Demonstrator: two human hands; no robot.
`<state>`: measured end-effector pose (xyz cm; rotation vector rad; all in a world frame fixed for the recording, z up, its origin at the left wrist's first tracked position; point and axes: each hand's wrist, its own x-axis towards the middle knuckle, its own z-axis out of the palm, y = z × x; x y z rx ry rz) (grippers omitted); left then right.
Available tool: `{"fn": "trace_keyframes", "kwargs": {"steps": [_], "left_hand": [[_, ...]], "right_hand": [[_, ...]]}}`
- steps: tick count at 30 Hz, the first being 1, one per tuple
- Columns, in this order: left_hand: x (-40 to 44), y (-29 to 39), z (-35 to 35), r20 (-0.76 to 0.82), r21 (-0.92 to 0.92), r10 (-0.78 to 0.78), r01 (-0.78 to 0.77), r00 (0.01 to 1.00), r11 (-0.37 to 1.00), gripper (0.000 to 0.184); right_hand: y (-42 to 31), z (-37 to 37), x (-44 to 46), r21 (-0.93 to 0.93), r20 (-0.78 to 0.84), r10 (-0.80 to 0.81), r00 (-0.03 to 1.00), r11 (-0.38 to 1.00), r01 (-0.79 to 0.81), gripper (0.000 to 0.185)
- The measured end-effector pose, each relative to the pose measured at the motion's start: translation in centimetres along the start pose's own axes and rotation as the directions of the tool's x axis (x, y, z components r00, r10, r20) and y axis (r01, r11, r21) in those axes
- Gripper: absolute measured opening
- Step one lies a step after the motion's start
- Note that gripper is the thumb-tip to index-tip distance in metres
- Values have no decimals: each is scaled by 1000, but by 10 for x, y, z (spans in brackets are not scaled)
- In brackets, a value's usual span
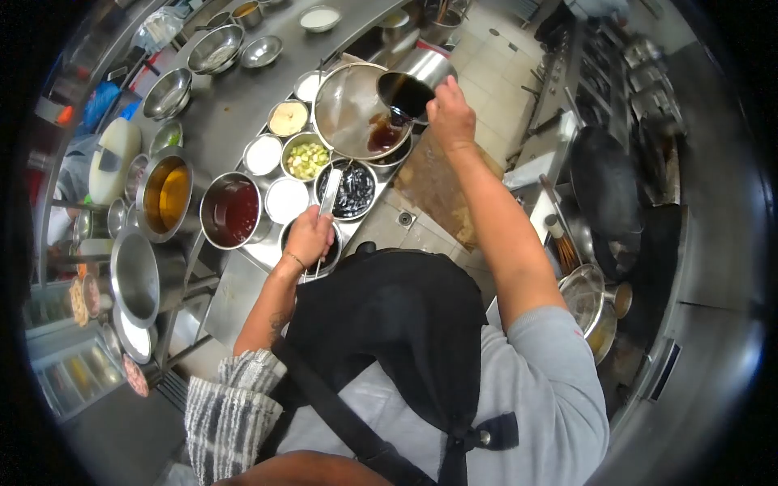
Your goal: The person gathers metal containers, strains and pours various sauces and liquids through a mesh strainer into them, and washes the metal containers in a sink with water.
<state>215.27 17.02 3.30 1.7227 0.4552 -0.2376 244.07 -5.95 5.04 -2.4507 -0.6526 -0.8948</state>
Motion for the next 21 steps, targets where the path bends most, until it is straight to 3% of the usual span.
{"fn": "trace_keyframes", "kwargs": {"steps": [21], "left_hand": [[-4,1,-1,9,-34,-26,26,1000,999,23]], "right_hand": [[-19,-30,-12,-2,23,-198,980,980,198,15]]}}
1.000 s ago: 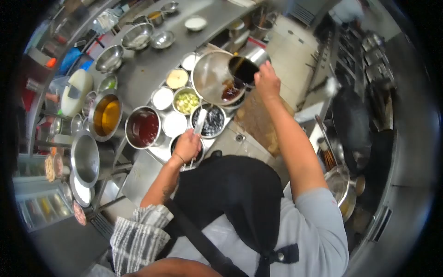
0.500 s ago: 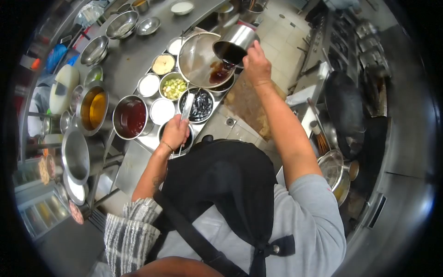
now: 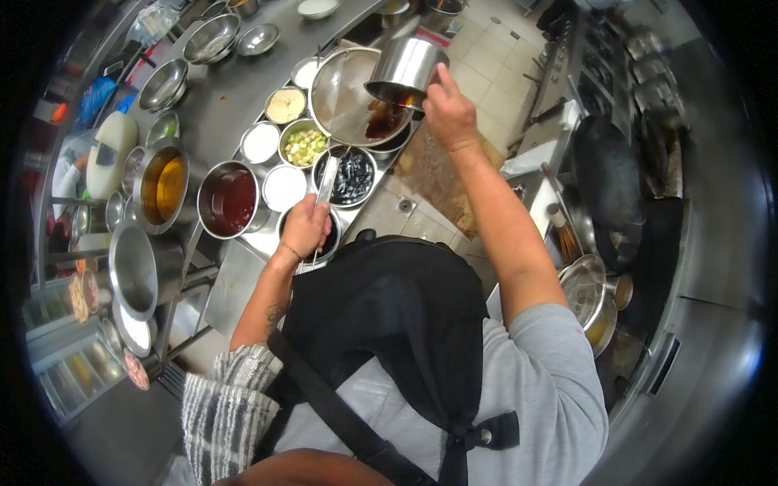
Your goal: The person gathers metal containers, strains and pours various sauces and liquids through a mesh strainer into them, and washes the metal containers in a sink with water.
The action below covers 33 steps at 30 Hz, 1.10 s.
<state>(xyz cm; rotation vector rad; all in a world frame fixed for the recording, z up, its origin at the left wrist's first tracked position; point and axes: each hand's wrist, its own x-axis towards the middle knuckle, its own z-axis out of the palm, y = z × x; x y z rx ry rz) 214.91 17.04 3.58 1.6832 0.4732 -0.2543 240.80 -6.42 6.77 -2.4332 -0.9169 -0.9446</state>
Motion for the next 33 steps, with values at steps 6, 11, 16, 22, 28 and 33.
{"fn": "trace_keyframes", "kwargs": {"steps": [6,11,16,22,28,33], "left_hand": [[-1,-1,0,-1,5,6,-6,1000,1000,22],[-2,2,0,13,5,5,-5,1000,1000,22],[0,3,-3,-18,29,28,-28,999,999,22],[3,0,-5,-18,44,44,-43,999,998,23],[0,6,-5,-25,31,41,-40,999,999,23],[-12,31,-11,-20,34,56,-55,998,998,20]], "right_hand": [[-7,-10,4,17,7,-79,997,997,79,14],[-1,8,-4,86,-91,47,995,996,-39,11],[12,13,-19,170,-235,311,921,946,-276,12],[31,-15,-55,462,130,826,549,439,-771,22],[53,-13,-104,406,146,909,390,304,-862,31],[54,-16,-118,460,274,910,312,161,-873,27]]}}
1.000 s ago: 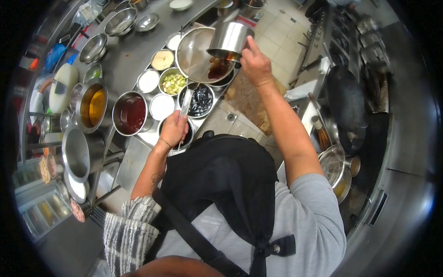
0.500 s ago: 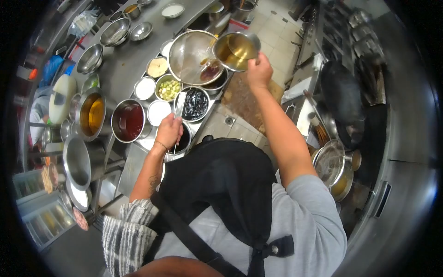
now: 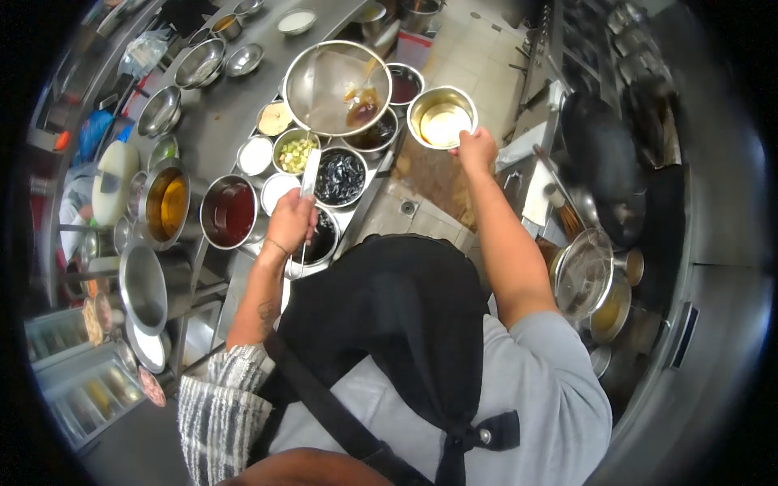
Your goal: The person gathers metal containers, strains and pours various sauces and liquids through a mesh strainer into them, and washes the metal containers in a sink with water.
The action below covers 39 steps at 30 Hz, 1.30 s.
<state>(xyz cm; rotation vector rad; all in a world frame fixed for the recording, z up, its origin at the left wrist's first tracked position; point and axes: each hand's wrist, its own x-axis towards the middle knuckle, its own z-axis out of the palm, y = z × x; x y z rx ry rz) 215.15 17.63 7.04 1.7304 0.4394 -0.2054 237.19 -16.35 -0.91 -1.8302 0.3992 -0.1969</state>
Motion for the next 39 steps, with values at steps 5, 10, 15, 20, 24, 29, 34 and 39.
{"fn": "trace_keyframes", "kwargs": {"steps": [5,10,15,20,24,29,34,39], "left_hand": [[-17,38,-6,-1,-109,-21,21,1000,994,18],[-29,61,-11,-23,-162,-37,33,999,986,17],[-37,78,-15,-14,-164,-14,12,1000,986,15],[-43,95,-9,44,-92,31,-27,999,995,15],[-43,114,9,140,-74,51,-41,989,996,16],[-33,132,56,312,56,119,-143,943,988,15],[-34,170,140,627,-57,154,-153,764,987,13],[-60,208,241,834,-7,192,-338,517,941,17]], "right_hand": [[-40,7,-15,96,72,94,993,990,-100,22],[-58,24,-9,183,192,97,977,974,-132,16],[-72,53,-11,202,266,86,960,969,-142,13],[-73,82,-15,306,386,114,915,920,-244,13],[-75,75,-12,445,439,175,881,810,-382,6],[-79,-17,-10,551,282,194,940,769,-324,27],[-85,-179,-34,598,43,191,981,781,-179,15],[-59,-368,-139,202,-501,65,863,978,44,11]]}}
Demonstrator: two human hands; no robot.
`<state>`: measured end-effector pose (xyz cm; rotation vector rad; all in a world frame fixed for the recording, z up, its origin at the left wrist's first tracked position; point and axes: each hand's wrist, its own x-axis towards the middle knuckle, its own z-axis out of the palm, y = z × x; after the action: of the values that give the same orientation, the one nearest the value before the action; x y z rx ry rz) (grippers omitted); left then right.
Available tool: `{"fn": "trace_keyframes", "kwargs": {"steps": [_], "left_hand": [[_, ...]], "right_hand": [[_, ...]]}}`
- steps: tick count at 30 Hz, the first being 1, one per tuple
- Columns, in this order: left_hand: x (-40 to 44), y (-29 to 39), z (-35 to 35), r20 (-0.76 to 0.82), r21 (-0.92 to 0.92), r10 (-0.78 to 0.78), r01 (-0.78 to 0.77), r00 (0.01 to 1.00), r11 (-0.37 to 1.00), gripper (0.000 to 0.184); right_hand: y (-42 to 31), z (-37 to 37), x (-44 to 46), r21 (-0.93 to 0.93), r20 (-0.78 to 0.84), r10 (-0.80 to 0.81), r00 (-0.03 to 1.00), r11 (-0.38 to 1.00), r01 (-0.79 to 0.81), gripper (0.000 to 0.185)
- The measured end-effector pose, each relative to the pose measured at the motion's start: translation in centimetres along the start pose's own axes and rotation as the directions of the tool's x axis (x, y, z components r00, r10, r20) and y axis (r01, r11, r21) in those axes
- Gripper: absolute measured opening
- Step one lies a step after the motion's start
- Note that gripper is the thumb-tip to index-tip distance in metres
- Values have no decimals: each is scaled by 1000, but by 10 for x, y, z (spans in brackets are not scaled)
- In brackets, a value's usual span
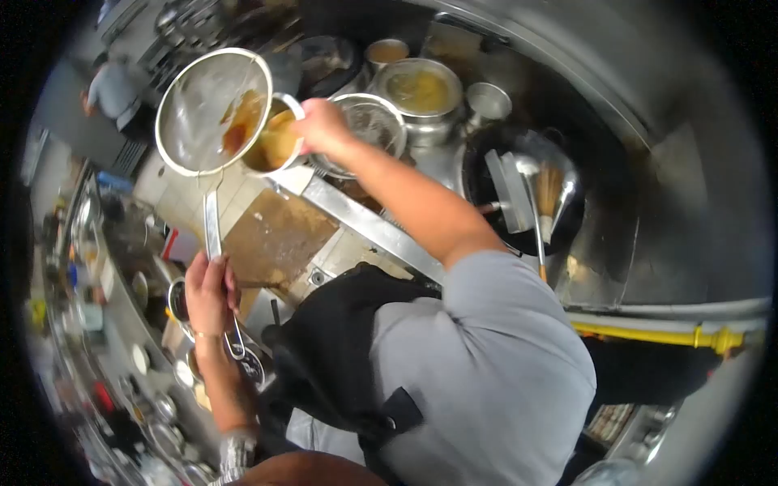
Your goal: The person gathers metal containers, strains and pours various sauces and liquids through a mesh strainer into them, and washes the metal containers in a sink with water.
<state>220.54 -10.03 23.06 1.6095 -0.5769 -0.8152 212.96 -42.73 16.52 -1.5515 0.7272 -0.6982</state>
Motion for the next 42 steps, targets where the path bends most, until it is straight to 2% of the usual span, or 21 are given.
{"fn": "trace_keyframes", "kwargs": {"steps": [4,5,7,9,11,12,17,19,20,22,23,24,27,29,31,32,33,34,38,41,42], "left_hand": [[80,25,80,189,178,38,-72,981,981,17],[101,27,105,234,197,31,-79,972,977,17],[145,18,166,275,374,121,-223,954,900,16],[165,17,234,312,576,84,-259,946,776,19],[211,-33,286,386,749,324,-499,864,436,26],[222,-42,304,397,749,320,-505,860,429,26],[279,-67,379,295,865,86,-304,952,400,31],[299,-92,407,358,867,124,-379,925,324,32],[338,-137,425,488,859,4,-481,873,178,27],[351,-160,444,579,814,-135,-579,804,41,23],[336,-159,457,398,743,-272,-134,876,656,18],[325,-154,464,313,259,-482,415,818,872,19],[327,-146,458,364,144,-543,530,757,836,20],[328,-146,438,459,215,-495,448,738,868,21],[305,-133,421,253,507,-360,194,898,840,18],[297,-130,410,246,509,-369,204,896,836,18],[289,-126,398,306,690,-24,-204,952,695,20],[281,-118,391,443,770,289,-525,849,362,31],[217,-46,398,479,686,383,-609,790,398,51],[190,-23,421,469,751,335,-569,817,336,60],[189,-25,429,489,792,289,-558,823,249,59]], "right_hand": [[-6,-170,-64,-22,-397,-69,915,998,65,17],[-8,-202,-87,-45,-482,-64,874,998,48,8],[9,-262,-128,-79,-630,-59,774,997,12,5],[14,-302,-175,-93,-711,-36,702,995,-43,9],[31,-332,-215,-49,-780,7,626,996,-72,14],[42,-341,-235,-19,-812,21,584,998,-63,16],[75,-362,-313,106,-882,91,462,994,7,23],[89,-367,-330,217,-864,180,471,976,27,23],[93,-369,-335,257,-846,212,489,966,25,22],[100,-371,-338,285,-829,220,513,957,49,22],[103,-372,-340,309,-813,226,537,949,68,22],[103,-373,-340,318,-803,217,556,943,92,21],[100,-377,-340,353,-783,220,581,927,124,20],[101,-384,-346,361,-775,218,593,923,133,19],[97,-392,-351,322,-805,180,566,933,161,18],[97,-396,-354,292,-815,161,557,944,155,18],[97,-399,-356,297,-810,169,561,944,145,18],[95,-402,-357,269,-832,148,535,951,154,19],[98,-410,-353,243,-855,108,508,948,208,19],[99,-410,-347,263,-850,115,514,939,224,20],[100,-410,-344,267,-844,115,524,937,224,20]]}}
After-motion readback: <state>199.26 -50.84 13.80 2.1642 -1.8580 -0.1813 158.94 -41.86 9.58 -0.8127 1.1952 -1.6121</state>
